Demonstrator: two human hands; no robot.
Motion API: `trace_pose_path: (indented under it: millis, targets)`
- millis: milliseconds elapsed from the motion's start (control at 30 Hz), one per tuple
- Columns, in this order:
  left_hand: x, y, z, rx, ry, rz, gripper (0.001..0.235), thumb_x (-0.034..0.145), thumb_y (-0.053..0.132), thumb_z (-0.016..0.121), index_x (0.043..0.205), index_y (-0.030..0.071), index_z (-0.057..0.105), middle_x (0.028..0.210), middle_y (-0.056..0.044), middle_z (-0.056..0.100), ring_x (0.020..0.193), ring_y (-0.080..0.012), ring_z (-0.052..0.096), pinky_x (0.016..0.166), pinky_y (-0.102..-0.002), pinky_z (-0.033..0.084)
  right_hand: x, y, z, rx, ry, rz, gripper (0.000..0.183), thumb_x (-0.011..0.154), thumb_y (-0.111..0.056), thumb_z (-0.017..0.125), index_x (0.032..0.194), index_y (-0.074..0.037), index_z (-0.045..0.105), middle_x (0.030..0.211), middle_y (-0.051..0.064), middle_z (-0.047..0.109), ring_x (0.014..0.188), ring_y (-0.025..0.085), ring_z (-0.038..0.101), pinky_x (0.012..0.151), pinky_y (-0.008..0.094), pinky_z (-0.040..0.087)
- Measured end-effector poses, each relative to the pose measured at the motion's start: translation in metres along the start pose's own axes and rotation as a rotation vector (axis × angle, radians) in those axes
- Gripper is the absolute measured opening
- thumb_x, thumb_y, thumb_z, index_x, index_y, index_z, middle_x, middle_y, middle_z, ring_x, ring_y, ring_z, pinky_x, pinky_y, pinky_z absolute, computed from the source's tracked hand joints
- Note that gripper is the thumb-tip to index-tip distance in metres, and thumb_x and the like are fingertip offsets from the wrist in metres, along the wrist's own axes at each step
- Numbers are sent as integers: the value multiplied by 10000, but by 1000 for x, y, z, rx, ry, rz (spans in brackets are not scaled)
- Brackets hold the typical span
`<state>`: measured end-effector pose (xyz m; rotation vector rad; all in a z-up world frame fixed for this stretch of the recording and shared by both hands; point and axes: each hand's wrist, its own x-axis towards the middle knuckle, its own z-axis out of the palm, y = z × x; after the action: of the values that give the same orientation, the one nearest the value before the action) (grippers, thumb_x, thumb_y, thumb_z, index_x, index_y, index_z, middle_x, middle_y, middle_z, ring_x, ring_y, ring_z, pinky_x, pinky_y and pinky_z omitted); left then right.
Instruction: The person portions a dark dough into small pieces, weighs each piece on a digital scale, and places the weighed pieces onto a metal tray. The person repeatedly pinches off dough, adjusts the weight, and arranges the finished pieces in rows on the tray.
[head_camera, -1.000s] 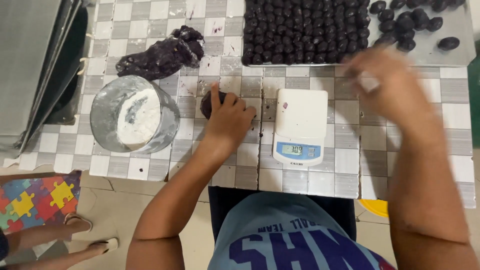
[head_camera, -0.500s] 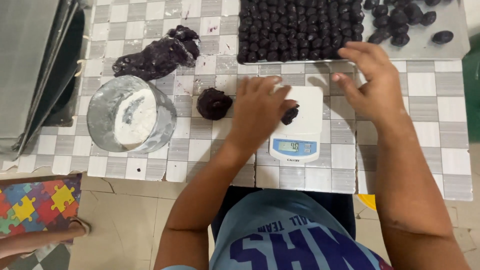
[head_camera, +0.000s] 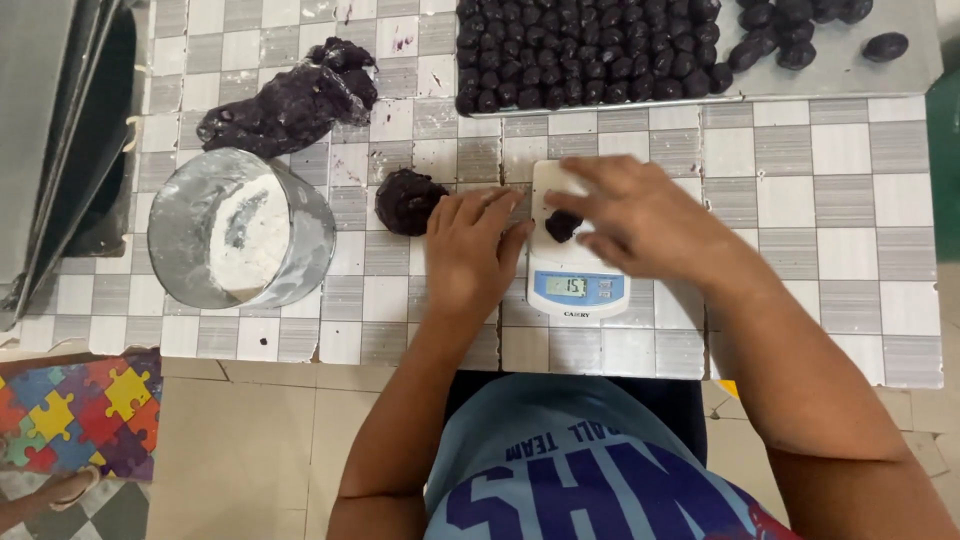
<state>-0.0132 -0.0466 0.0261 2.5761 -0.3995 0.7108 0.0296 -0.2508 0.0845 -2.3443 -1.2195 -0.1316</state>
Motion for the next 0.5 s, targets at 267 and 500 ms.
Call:
trace_pose_path:
  millis: [267, 500]
  targets:
    - [13, 24, -18, -213, -90, -76, 309, 820, 299, 689, 1030, 77, 643, 827, -77, 577, 833, -264, 592, 757, -390, 487, -10, 19, 36, -68, 132, 5, 189, 799, -212, 676, 943, -91, 698, 911, 70, 626, 868, 233, 592, 707, 312, 488]
    - [15, 26, -7, -785, -169, -292, 111, 794, 140, 707, 863, 57, 682, 721, -97, 606, 696, -225, 618, 657, -344, 509, -12, 8, 27, 34, 292, -100, 117, 824, -165, 658, 899, -80, 685, 902, 26, 605, 852, 190, 588, 751, 269, 501]
